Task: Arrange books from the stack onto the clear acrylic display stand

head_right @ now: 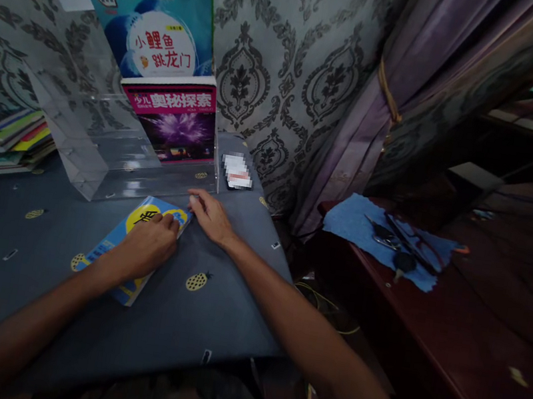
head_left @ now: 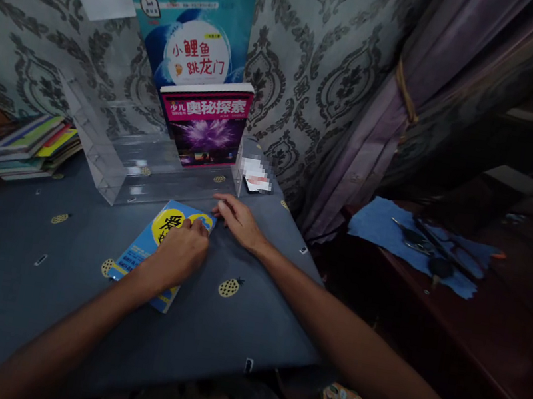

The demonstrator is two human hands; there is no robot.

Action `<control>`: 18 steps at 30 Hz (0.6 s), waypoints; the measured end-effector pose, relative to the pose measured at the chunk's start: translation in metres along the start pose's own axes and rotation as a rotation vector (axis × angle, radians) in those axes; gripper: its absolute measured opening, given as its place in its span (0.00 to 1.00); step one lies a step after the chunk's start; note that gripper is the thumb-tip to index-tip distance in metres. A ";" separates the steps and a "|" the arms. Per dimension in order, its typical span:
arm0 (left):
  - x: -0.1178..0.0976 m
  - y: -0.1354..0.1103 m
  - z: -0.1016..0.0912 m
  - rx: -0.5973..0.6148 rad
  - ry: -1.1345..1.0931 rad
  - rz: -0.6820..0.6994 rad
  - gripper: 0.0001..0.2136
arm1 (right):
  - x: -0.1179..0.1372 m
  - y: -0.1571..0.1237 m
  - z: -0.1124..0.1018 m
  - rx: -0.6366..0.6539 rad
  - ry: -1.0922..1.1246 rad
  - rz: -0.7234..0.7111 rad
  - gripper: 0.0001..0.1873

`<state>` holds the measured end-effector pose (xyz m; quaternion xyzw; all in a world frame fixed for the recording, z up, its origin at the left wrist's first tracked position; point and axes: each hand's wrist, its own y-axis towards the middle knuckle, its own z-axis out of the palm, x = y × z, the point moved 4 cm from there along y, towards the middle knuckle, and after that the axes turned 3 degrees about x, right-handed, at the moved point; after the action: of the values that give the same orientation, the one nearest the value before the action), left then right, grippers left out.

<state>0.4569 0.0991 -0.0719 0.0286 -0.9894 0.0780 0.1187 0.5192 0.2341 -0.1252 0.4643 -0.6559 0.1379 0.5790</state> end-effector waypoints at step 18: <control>0.056 0.004 0.030 -0.222 -0.161 -0.196 0.18 | 0.028 -0.018 0.022 0.197 -0.515 -0.288 0.20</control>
<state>0.3958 0.0960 -0.0881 0.1178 -0.9908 -0.0461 0.0487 0.5225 0.1961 -0.1131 0.6259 -0.6921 -0.0050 0.3596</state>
